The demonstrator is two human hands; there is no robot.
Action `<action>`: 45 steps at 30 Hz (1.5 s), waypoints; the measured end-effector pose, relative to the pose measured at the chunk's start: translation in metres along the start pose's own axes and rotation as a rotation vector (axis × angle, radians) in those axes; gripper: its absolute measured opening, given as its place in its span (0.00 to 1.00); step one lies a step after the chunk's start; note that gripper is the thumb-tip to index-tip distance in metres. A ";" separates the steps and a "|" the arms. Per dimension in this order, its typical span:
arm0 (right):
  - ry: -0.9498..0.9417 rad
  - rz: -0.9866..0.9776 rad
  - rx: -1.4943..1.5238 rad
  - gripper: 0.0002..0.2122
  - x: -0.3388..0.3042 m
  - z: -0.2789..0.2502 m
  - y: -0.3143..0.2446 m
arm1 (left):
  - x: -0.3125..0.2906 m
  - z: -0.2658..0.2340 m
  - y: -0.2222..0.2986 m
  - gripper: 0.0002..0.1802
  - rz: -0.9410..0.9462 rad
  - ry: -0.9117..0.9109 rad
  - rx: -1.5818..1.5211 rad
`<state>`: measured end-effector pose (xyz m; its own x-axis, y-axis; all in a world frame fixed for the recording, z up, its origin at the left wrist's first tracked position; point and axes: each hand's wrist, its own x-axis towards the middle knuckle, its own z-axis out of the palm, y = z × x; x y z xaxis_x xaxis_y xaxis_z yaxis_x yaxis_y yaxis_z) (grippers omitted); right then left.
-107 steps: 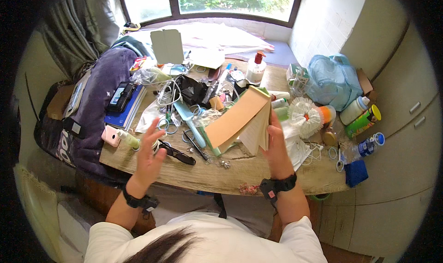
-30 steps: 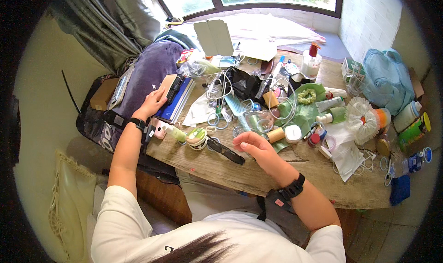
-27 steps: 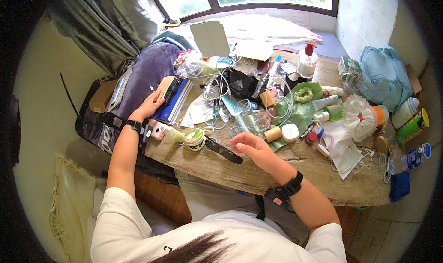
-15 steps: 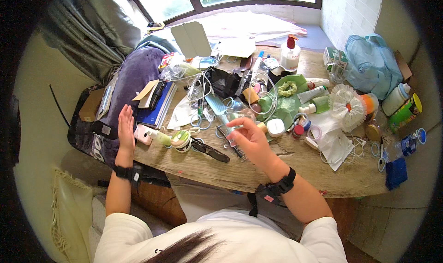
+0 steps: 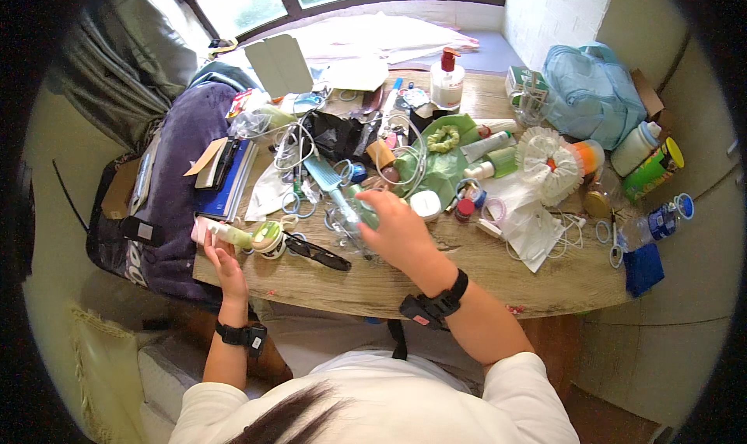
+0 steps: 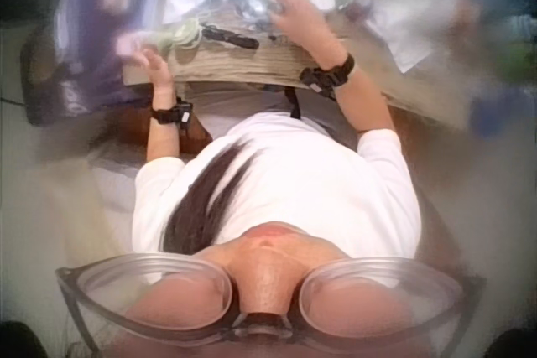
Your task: Organizing and sorting small personal items, jewelry, and containers on a cluttered desk.
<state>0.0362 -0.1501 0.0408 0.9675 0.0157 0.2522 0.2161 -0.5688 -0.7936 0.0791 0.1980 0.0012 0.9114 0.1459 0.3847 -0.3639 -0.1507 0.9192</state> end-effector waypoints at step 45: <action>0.534 0.281 0.749 0.40 0.024 -0.054 0.032 | -0.019 0.099 0.015 0.18 -0.037 -0.429 0.084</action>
<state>0.0597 -0.2119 0.0514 0.8492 -0.5233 0.0710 0.1922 0.1811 -0.9645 0.0757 0.0962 -0.0004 0.9272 -0.2639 0.2657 -0.3290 -0.2348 0.9147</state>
